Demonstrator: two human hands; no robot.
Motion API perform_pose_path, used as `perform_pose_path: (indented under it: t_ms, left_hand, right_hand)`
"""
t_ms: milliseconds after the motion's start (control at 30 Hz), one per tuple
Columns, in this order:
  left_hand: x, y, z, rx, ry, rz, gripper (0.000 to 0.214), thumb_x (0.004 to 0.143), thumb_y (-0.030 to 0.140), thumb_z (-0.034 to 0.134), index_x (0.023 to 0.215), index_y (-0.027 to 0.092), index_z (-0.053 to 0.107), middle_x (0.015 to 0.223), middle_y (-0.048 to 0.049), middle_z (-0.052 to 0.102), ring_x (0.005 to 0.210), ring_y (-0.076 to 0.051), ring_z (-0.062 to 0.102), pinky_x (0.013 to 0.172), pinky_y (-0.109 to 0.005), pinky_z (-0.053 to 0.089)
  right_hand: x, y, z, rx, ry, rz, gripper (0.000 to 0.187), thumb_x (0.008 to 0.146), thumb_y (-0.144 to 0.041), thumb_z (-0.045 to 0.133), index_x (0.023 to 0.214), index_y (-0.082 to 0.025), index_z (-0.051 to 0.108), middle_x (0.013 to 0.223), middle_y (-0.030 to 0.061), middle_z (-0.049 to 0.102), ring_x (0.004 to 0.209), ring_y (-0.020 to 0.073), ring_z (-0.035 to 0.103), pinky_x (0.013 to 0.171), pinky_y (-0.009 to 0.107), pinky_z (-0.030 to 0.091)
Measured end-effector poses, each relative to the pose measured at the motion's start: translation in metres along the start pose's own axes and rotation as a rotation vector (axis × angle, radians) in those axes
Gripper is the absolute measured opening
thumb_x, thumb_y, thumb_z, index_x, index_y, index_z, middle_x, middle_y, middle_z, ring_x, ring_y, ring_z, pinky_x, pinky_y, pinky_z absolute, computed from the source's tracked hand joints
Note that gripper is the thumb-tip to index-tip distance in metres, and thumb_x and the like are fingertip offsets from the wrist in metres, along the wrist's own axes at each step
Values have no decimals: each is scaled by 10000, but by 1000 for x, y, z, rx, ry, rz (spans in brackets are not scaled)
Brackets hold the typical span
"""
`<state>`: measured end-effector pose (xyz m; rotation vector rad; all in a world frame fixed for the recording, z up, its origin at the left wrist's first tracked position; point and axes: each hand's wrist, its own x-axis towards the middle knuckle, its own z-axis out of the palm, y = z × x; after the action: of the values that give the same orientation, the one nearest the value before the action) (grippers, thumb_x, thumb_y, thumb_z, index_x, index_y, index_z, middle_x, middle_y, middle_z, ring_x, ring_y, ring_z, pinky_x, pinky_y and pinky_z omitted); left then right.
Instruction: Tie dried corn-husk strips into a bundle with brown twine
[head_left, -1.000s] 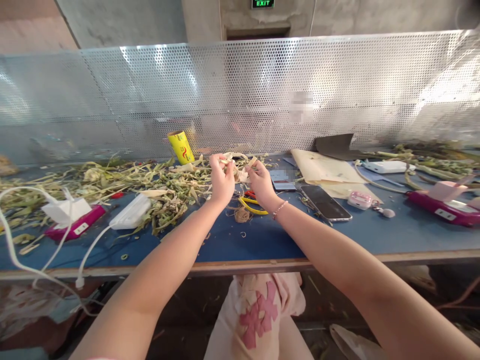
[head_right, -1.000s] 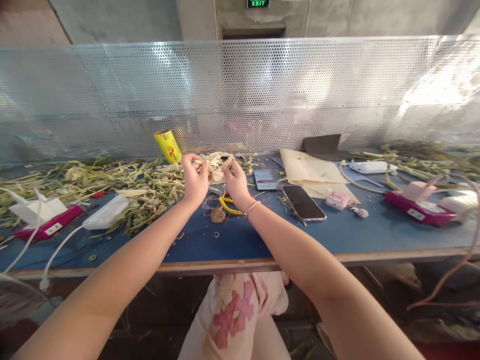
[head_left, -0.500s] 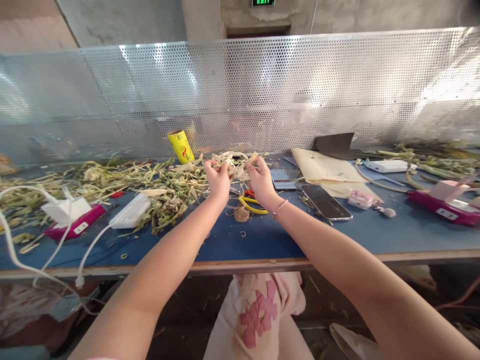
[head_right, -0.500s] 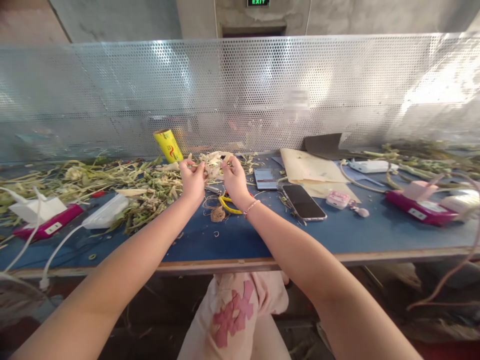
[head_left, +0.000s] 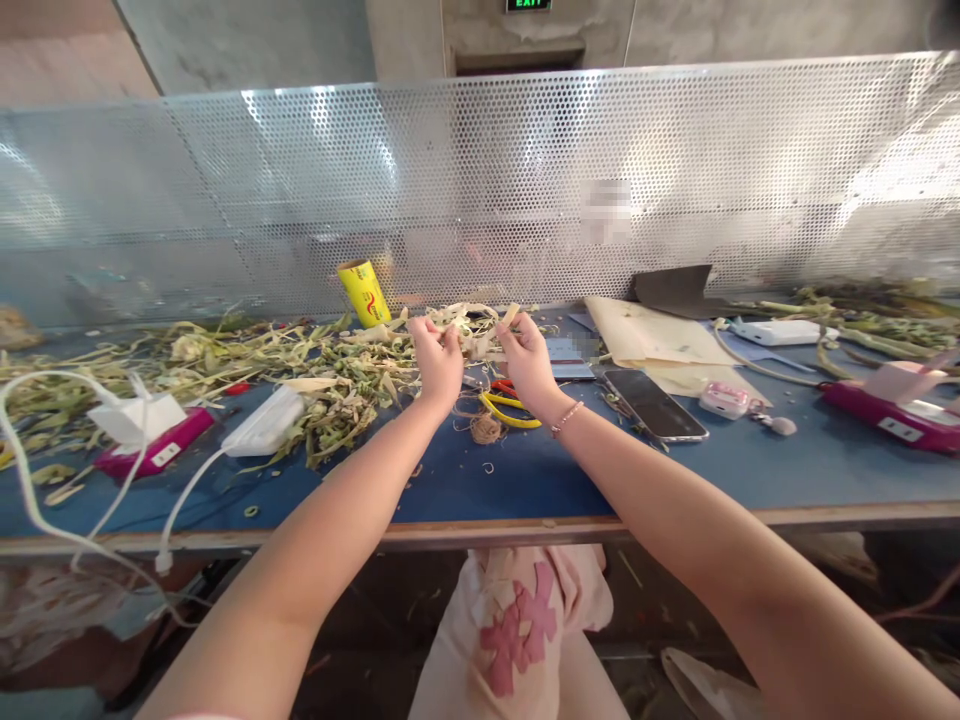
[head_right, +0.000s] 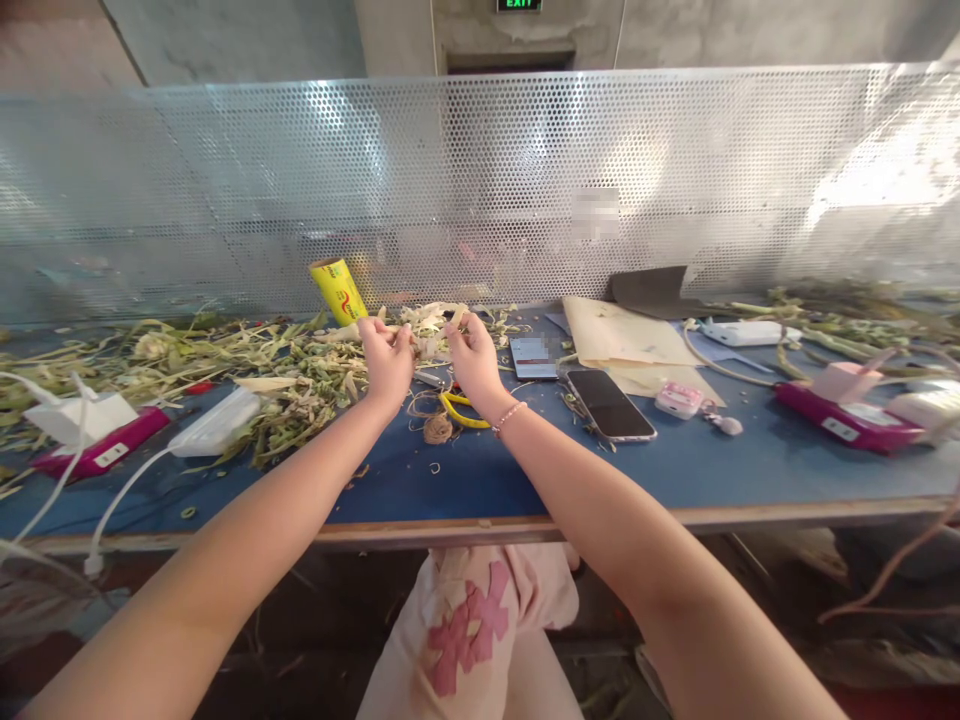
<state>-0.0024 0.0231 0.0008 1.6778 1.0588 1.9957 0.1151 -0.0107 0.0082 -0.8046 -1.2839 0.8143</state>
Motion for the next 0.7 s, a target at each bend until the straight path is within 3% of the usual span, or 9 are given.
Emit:
perform_pose_path:
  t_ms: [267, 533, 700]
  left_hand:
    - [-4, 11, 1, 71, -18, 30, 330, 753, 312, 601, 767, 227, 283, 632, 60, 306, 519, -82, 354, 556, -253, 282]
    - [-3, 10, 1, 1, -40, -42, 338, 744, 336, 613, 793, 229, 297, 601, 57, 337, 527, -97, 399, 547, -249, 317]
    - [-3, 5, 4, -56, -15, -87, 349, 748, 400, 598, 805, 230, 298, 620, 51, 363, 526, -93, 418, 539, -246, 356]
  right_hand:
    - [-1, -9, -8, 86, -211, 74, 268, 714, -458, 572, 743, -198, 515, 499, -66, 341, 478, 79, 375, 424, 212, 261]
    - [0, -6, -8, 181, -282, 149, 244, 749, -433, 545, 756, -190, 539, 418, -103, 306, 329, 40, 191, 350, 215, 146]
    - [-2, -11, -5, 209, -289, 185, 217, 785, -414, 516, 732, -205, 485, 411, -112, 292, 309, 34, 170, 336, 205, 153]
